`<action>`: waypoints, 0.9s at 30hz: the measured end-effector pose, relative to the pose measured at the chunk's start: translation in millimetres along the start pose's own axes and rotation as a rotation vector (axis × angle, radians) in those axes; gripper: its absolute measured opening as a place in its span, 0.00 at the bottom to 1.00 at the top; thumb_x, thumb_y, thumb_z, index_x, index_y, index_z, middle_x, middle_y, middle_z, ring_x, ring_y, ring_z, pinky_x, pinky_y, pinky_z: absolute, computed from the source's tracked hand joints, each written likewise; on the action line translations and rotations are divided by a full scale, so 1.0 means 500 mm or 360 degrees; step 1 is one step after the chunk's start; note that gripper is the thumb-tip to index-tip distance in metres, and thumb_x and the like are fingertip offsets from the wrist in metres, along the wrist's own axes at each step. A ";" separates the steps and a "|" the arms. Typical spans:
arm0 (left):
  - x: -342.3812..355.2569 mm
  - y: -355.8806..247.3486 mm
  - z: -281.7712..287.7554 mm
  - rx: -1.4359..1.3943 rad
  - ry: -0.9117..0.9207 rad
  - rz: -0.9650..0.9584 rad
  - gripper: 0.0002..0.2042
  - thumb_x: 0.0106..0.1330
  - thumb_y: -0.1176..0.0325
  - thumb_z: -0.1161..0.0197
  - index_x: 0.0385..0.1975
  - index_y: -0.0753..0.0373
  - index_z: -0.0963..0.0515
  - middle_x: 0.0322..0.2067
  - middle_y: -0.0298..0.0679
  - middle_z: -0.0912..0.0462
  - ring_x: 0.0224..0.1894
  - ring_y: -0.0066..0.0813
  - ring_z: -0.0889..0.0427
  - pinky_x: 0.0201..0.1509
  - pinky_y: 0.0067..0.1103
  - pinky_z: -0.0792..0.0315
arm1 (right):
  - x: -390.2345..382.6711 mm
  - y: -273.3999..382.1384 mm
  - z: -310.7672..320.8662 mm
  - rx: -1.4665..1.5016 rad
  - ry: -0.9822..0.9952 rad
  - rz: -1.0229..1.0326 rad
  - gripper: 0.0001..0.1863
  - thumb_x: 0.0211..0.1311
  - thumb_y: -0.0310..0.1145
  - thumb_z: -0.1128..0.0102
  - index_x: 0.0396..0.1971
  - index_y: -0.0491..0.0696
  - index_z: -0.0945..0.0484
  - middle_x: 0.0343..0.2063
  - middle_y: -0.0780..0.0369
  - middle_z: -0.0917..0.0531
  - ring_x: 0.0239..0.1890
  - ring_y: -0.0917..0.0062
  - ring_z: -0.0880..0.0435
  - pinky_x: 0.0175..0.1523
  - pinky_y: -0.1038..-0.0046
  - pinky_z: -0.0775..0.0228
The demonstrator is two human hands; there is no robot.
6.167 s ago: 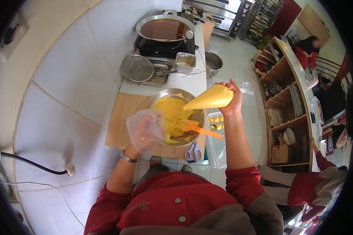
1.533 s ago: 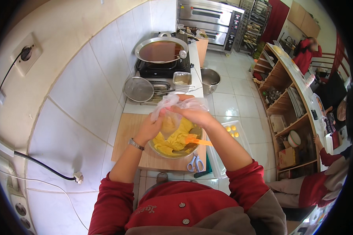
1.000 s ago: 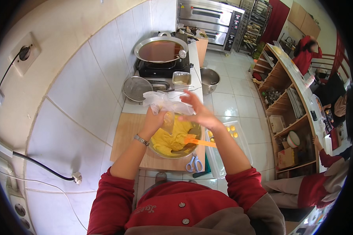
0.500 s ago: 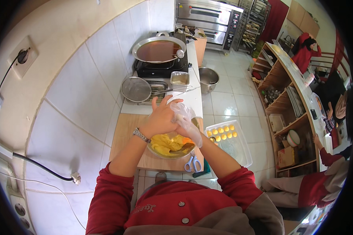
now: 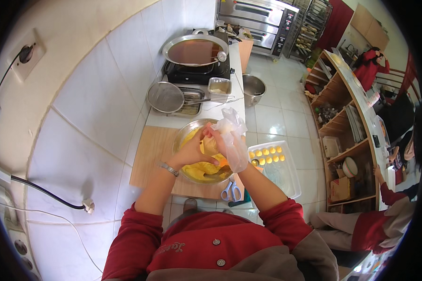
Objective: The person pipes portions of yellow dough from a plastic pastry bag onto a clear plastic tray lid, refill the bag from a large metal bowl using a spatula, and then continues piping dough onto the lid.
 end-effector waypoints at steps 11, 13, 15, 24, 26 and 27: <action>0.035 0.065 -0.023 0.0156 -0.0211 -0.0078 0.36 0.43 0.67 0.29 0.53 0.62 0.39 0.50 0.40 0.30 0.51 0.32 0.29 0.52 0.24 0.34 | 0.045 -0.007 -0.020 0.0106 0.0009 0.0686 0.17 0.59 0.43 0.49 0.36 0.43 0.26 0.30 0.63 0.22 0.30 0.81 0.26 0.36 0.78 0.35; 0.033 0.066 -0.018 -0.0350 -0.0299 -0.0069 0.37 0.40 0.66 0.28 0.53 0.63 0.38 0.48 0.41 0.28 0.49 0.33 0.28 0.52 0.25 0.34 | 0.032 0.017 -0.013 0.0080 -0.0101 0.0627 0.16 0.59 0.43 0.48 0.33 0.43 0.25 0.28 0.63 0.22 0.29 0.81 0.26 0.36 0.78 0.35; 0.020 0.059 -0.015 -0.0278 -0.0263 0.0026 0.34 0.43 0.66 0.29 0.53 0.62 0.38 0.48 0.40 0.29 0.49 0.30 0.28 0.52 0.25 0.34 | 0.042 -0.012 0.009 0.0097 -0.0321 0.0069 0.17 0.58 0.43 0.47 0.24 0.43 0.23 0.22 0.65 0.22 0.26 0.81 0.26 0.36 0.78 0.35; -0.170 0.149 0.033 -0.0658 -0.0663 0.0358 0.23 0.53 0.69 0.35 0.48 0.62 0.34 0.40 0.37 0.26 0.43 0.23 0.27 0.46 0.19 0.33 | 0.107 -0.118 0.120 -0.0149 -0.0666 0.0047 0.17 0.54 0.48 0.48 0.19 0.50 0.23 0.16 0.67 0.23 0.22 0.79 0.26 0.31 0.77 0.36; -0.219 0.163 0.037 -0.0762 -0.0732 0.0446 0.20 0.55 0.71 0.36 0.47 0.62 0.33 0.40 0.37 0.25 0.42 0.22 0.27 0.45 0.18 0.33 | 0.116 -0.130 0.119 -0.0167 -0.0650 0.0024 0.17 0.54 0.49 0.48 0.19 0.50 0.23 0.17 0.67 0.23 0.22 0.78 0.26 0.32 0.76 0.36; -0.242 0.168 0.040 -0.0782 -0.0785 0.0523 0.18 0.56 0.71 0.37 0.46 0.63 0.32 0.39 0.37 0.25 0.42 0.22 0.26 0.45 0.17 0.32 | 0.115 -0.127 0.116 -0.0221 -0.0656 0.0001 0.18 0.54 0.49 0.49 0.18 0.50 0.23 0.16 0.66 0.23 0.22 0.78 0.26 0.32 0.76 0.36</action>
Point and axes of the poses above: each hand's wrist, its own x-axis towards the middle knuckle, its own z-axis out of the back of the hand, y = z × x, the point moved 6 cm from there along x, towards the middle knuckle
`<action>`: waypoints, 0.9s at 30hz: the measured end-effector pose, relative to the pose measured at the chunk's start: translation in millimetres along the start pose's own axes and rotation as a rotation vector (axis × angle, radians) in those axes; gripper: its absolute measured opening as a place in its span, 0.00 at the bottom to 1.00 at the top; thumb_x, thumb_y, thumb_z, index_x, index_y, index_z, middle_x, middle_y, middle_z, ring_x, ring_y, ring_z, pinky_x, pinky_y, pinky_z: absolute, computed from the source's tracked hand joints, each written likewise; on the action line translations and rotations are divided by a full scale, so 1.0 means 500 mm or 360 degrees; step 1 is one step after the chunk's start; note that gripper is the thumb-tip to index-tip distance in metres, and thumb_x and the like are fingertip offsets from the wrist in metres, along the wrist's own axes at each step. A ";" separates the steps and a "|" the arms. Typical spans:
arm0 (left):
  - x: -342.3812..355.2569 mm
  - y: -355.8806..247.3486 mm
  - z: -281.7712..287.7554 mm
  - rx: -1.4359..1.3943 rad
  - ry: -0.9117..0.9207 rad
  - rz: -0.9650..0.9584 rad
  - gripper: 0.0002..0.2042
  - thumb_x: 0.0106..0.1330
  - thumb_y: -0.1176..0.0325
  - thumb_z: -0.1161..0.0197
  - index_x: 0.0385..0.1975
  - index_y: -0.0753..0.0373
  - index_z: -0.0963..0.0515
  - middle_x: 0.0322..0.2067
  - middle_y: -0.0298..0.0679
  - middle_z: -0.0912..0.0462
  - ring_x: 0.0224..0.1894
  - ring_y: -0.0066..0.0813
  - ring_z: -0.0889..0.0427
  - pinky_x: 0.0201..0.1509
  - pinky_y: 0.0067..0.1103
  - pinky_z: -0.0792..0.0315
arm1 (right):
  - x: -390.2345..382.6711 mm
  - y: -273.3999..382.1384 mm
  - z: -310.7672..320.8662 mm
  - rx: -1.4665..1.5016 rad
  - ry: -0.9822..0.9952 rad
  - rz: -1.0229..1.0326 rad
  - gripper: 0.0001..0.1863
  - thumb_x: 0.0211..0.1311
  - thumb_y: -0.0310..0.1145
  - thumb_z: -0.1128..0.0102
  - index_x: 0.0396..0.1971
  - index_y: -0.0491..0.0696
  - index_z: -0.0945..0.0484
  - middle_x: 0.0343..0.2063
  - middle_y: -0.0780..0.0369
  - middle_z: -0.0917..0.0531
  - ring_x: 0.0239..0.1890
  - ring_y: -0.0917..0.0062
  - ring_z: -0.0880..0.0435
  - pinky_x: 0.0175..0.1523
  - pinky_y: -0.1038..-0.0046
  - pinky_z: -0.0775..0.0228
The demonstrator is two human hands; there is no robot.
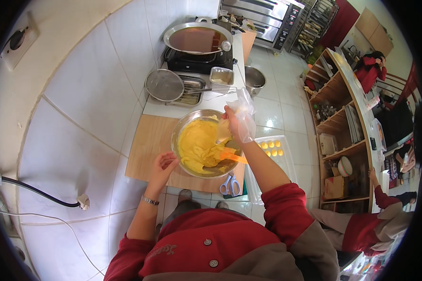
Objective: The person pipes portions of yellow dough from a plastic pastry bag onto a clear plastic tray lid, refill the bag from a large metal bowl using a spatula, and then continues piping dough onto the lid.
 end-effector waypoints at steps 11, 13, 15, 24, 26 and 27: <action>-0.042 0.009 0.045 -0.0111 -0.0159 0.0123 0.13 0.58 0.71 0.40 0.42 0.65 0.29 0.36 0.36 0.23 0.38 0.20 0.25 0.43 0.16 0.31 | 0.093 -0.096 0.000 -0.0288 0.0116 0.0054 0.17 0.52 0.47 0.51 0.17 0.50 0.21 0.16 0.65 0.20 0.22 0.74 0.23 0.34 0.73 0.34; -0.048 0.009 0.047 -0.0091 -0.0155 0.0122 0.12 0.59 0.71 0.40 0.42 0.65 0.28 0.36 0.36 0.23 0.38 0.20 0.25 0.43 0.16 0.31 | 0.091 -0.083 -0.013 -0.0349 0.0133 0.0077 0.17 0.52 0.47 0.51 0.17 0.50 0.21 0.17 0.66 0.20 0.24 0.72 0.23 0.36 0.73 0.34; -0.051 0.006 0.043 -0.0081 -0.0145 0.0129 0.12 0.59 0.70 0.40 0.42 0.65 0.28 0.36 0.35 0.23 0.38 0.20 0.24 0.43 0.16 0.31 | 0.094 -0.078 -0.019 -0.0289 0.0150 0.0048 0.17 0.52 0.47 0.51 0.17 0.50 0.21 0.16 0.66 0.20 0.24 0.72 0.23 0.36 0.73 0.34; -0.045 -0.007 0.037 -0.0037 -0.0100 0.0146 0.12 0.61 0.67 0.42 0.42 0.65 0.28 0.36 0.36 0.22 0.38 0.21 0.24 0.42 0.16 0.32 | 0.082 -0.032 0.024 0.0144 0.0198 -0.0071 0.15 0.53 0.44 0.45 0.18 0.47 0.26 0.18 0.64 0.22 0.23 0.78 0.24 0.34 0.76 0.34; -0.044 -0.003 0.038 -0.0032 -0.0101 0.0160 0.12 0.61 0.67 0.42 0.42 0.65 0.28 0.36 0.36 0.22 0.38 0.21 0.24 0.42 0.16 0.32 | 0.067 -0.010 0.037 0.0454 0.0223 -0.0199 0.16 0.55 0.43 0.44 0.15 0.48 0.28 0.19 0.64 0.23 0.22 0.80 0.25 0.32 0.78 0.34; -0.042 0.002 0.040 -0.0019 -0.0094 0.0162 0.12 0.61 0.67 0.42 0.42 0.65 0.28 0.36 0.37 0.22 0.38 0.22 0.23 0.42 0.17 0.32 | 0.056 0.006 0.040 0.0648 0.0250 -0.0218 0.15 0.56 0.43 0.45 0.17 0.49 0.29 0.21 0.63 0.22 0.24 0.80 0.25 0.34 0.78 0.34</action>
Point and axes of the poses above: each hand's wrist, its own x-axis towards the middle knuckle, its own z-axis out of the back of the hand, y = z × x, the point moved 6 cm from there along x, towards the middle knuckle
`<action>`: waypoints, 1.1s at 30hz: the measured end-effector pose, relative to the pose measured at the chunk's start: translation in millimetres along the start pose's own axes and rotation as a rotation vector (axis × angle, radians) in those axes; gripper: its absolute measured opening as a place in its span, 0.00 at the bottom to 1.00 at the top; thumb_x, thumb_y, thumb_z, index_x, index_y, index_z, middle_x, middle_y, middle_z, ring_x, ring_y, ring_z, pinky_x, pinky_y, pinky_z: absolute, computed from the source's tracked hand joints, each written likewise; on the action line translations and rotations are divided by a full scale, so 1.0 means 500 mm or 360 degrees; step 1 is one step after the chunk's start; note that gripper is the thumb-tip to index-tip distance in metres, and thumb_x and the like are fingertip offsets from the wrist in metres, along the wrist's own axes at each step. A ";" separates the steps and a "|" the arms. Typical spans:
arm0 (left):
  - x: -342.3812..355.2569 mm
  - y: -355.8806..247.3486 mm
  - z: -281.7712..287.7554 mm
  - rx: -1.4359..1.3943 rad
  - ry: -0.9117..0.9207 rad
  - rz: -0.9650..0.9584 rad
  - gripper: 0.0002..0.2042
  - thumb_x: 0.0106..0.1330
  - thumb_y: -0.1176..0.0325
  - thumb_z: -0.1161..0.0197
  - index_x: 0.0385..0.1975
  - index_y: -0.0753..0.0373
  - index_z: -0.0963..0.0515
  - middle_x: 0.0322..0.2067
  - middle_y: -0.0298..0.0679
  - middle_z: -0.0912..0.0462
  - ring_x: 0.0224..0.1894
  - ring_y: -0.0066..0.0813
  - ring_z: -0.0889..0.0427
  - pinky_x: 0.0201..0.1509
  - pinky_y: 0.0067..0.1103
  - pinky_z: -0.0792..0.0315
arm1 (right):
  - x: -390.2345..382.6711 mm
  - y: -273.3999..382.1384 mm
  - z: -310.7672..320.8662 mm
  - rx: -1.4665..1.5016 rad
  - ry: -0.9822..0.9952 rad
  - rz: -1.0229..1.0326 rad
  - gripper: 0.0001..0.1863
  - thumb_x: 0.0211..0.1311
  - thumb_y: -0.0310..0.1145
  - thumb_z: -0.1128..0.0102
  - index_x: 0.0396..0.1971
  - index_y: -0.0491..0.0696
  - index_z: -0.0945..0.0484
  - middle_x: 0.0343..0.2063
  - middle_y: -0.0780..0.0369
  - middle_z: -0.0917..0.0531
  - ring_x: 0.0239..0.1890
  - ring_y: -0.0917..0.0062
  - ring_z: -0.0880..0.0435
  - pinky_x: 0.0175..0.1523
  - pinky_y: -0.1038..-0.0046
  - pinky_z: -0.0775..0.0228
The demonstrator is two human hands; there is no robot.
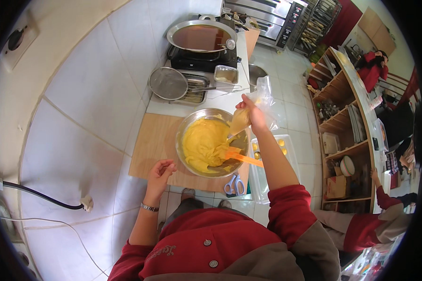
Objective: The person pipes portions of yellow dough from a plastic pastry bag onto a clear plastic tray lid, refill the bag from a large metal bowl using a spatula, and then continues piping dough onto the lid.
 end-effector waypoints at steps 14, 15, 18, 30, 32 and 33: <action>0.035 -0.049 -0.090 -0.0015 0.0209 -0.0094 0.10 0.63 0.69 0.44 0.41 0.66 0.28 0.37 0.37 0.23 0.38 0.21 0.24 0.43 0.17 0.31 | -0.068 -0.036 -0.022 0.0018 -0.0047 0.0081 0.17 0.54 0.44 0.45 0.15 0.47 0.26 0.16 0.66 0.24 0.21 0.78 0.27 0.31 0.79 0.36; 0.040 -0.049 -0.091 -0.0035 0.0209 -0.0142 0.10 0.63 0.69 0.44 0.41 0.65 0.28 0.36 0.37 0.22 0.38 0.21 0.24 0.43 0.17 0.31 | -0.079 -0.042 -0.035 0.0021 -0.0048 0.0078 0.17 0.54 0.44 0.45 0.15 0.47 0.26 0.16 0.66 0.24 0.21 0.78 0.27 0.31 0.79 0.36; 0.041 -0.048 -0.097 -0.0052 0.0207 -0.0190 0.10 0.63 0.68 0.45 0.41 0.65 0.28 0.35 0.36 0.22 0.37 0.21 0.24 0.42 0.17 0.32 | -0.121 -0.025 -0.081 -0.0471 0.0117 0.0164 0.17 0.53 0.46 0.44 0.19 0.46 0.24 0.17 0.65 0.23 0.23 0.81 0.26 0.32 0.79 0.36; 0.021 -0.026 -0.055 -0.0069 0.0099 -0.0097 0.09 0.62 0.69 0.44 0.39 0.64 0.27 0.33 0.35 0.22 0.35 0.19 0.24 0.40 0.16 0.31 | -0.080 0.008 -0.072 -0.0645 -0.0385 0.0152 0.13 0.51 0.40 0.43 0.17 0.46 0.25 0.13 0.66 0.25 0.20 0.79 0.25 0.28 0.77 0.34; 0.023 -0.023 -0.077 -0.0113 0.0135 -0.0090 0.09 0.62 0.69 0.44 0.39 0.64 0.27 0.33 0.35 0.21 0.35 0.18 0.24 0.39 0.15 0.32 | 0.013 -0.056 0.012 -0.0593 -0.0399 0.0152 0.11 0.50 0.38 0.43 0.18 0.45 0.26 0.13 0.65 0.24 0.19 0.79 0.25 0.27 0.77 0.34; 0.024 -0.022 -0.075 -0.0116 0.0129 -0.0096 0.09 0.62 0.69 0.44 0.39 0.64 0.27 0.33 0.34 0.22 0.35 0.18 0.24 0.39 0.15 0.32 | 0.051 -0.081 0.034 -0.0508 -0.0377 0.0145 0.10 0.49 0.35 0.42 0.19 0.44 0.26 0.14 0.65 0.24 0.19 0.79 0.24 0.26 0.76 0.33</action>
Point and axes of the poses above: each hand's wrist, its own x-axis towards the middle knuckle, its own z-axis out of the back of the hand, y = z × x, the point moved 6 cm from there along x, towards the middle knuckle
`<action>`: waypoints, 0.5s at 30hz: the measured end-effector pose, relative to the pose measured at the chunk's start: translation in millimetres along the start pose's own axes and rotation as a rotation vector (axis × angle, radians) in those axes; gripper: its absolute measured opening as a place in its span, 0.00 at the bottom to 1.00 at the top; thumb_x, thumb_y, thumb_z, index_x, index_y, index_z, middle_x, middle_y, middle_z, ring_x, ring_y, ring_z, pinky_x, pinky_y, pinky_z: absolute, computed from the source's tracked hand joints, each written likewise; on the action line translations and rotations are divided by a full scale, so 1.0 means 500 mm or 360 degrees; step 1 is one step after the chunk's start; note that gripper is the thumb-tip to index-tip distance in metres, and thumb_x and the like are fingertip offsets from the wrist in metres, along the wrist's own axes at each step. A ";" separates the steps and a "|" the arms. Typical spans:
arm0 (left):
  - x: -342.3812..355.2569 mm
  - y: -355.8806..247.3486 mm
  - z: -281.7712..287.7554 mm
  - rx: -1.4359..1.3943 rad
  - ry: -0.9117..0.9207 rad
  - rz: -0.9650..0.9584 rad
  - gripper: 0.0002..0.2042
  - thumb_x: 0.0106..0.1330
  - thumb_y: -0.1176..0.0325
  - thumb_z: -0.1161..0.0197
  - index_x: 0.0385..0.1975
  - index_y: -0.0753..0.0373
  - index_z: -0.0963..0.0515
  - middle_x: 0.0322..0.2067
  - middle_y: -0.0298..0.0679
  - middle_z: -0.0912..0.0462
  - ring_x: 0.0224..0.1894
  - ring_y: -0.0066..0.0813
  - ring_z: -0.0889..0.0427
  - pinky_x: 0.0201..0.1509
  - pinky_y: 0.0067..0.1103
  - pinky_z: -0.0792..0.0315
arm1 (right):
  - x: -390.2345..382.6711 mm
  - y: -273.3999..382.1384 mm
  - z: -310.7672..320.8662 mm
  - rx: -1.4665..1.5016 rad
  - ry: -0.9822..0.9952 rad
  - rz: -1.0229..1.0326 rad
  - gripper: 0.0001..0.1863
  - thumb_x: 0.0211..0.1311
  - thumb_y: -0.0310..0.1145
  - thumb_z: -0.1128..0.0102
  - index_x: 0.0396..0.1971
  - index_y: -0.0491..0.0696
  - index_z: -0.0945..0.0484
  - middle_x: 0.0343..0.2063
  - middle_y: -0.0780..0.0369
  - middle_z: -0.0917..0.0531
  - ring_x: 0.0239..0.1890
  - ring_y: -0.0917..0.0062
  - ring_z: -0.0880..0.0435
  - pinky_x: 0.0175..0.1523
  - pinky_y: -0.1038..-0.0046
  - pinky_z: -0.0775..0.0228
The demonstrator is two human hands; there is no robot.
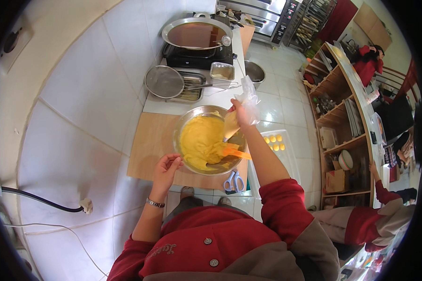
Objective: The person pipes portions of yellow dough from a plastic pastry bag onto a clear plastic tray lid, refill the bag from a large metal bowl using a spatula, and then continues piping dough onto the lid.
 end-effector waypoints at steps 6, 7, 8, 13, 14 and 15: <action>-0.015 -0.004 0.038 0.0050 -0.0042 0.0007 0.09 0.63 0.68 0.45 0.40 0.64 0.27 0.34 0.35 0.22 0.35 0.20 0.23 0.40 0.16 0.31 | 0.015 -0.004 -0.044 0.0300 0.0197 -0.0246 0.09 0.48 0.33 0.43 0.24 0.43 0.29 0.14 0.62 0.25 0.17 0.78 0.24 0.25 0.73 0.32; -0.015 -0.004 0.040 0.0051 -0.0038 0.0015 0.09 0.63 0.68 0.45 0.40 0.64 0.27 0.34 0.35 0.22 0.35 0.20 0.23 0.40 0.16 0.31 | 0.013 -0.003 -0.046 0.0302 0.0197 -0.0247 0.09 0.48 0.33 0.43 0.24 0.43 0.29 0.14 0.62 0.25 0.17 0.78 0.24 0.25 0.73 0.32; -0.015 -0.003 0.042 0.0053 -0.0038 0.0016 0.09 0.63 0.68 0.45 0.40 0.64 0.27 0.34 0.35 0.22 0.35 0.20 0.23 0.40 0.16 0.31 | 0.011 0.002 -0.053 0.0213 0.0255 -0.0197 0.09 0.48 0.33 0.43 0.23 0.43 0.28 0.14 0.63 0.25 0.17 0.78 0.24 0.25 0.74 0.32; -0.013 -0.003 0.050 0.0097 -0.0021 0.0022 0.09 0.63 0.68 0.45 0.40 0.63 0.27 0.34 0.35 0.22 0.36 0.20 0.23 0.40 0.16 0.31 | 0.004 0.035 -0.097 -0.0298 0.0537 0.0081 0.10 0.49 0.36 0.43 0.24 0.44 0.26 0.15 0.62 0.25 0.18 0.78 0.24 0.25 0.75 0.32; -0.012 -0.003 0.047 0.0102 -0.0011 0.0028 0.09 0.63 0.68 0.45 0.40 0.63 0.27 0.34 0.35 0.22 0.36 0.20 0.23 0.40 0.16 0.31 | -0.002 0.040 -0.112 -0.0266 0.0632 0.0196 0.11 0.49 0.38 0.43 0.24 0.44 0.25 0.16 0.62 0.24 0.19 0.77 0.24 0.27 0.75 0.32; -0.008 -0.002 0.040 0.0081 0.0009 0.0043 0.09 0.63 0.68 0.44 0.40 0.64 0.27 0.34 0.34 0.22 0.35 0.20 0.24 0.40 0.16 0.32 | -0.002 0.034 -0.115 -0.0241 0.0713 0.0308 0.12 0.50 0.39 0.44 0.25 0.44 0.25 0.18 0.61 0.24 0.20 0.77 0.24 0.28 0.75 0.32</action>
Point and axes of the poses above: each hand's wrist, its own x-axis towards the middle knuckle, its own z-axis out of the back of the hand, y = z × x, the point moved 6 cm from there along x, towards the middle knuckle
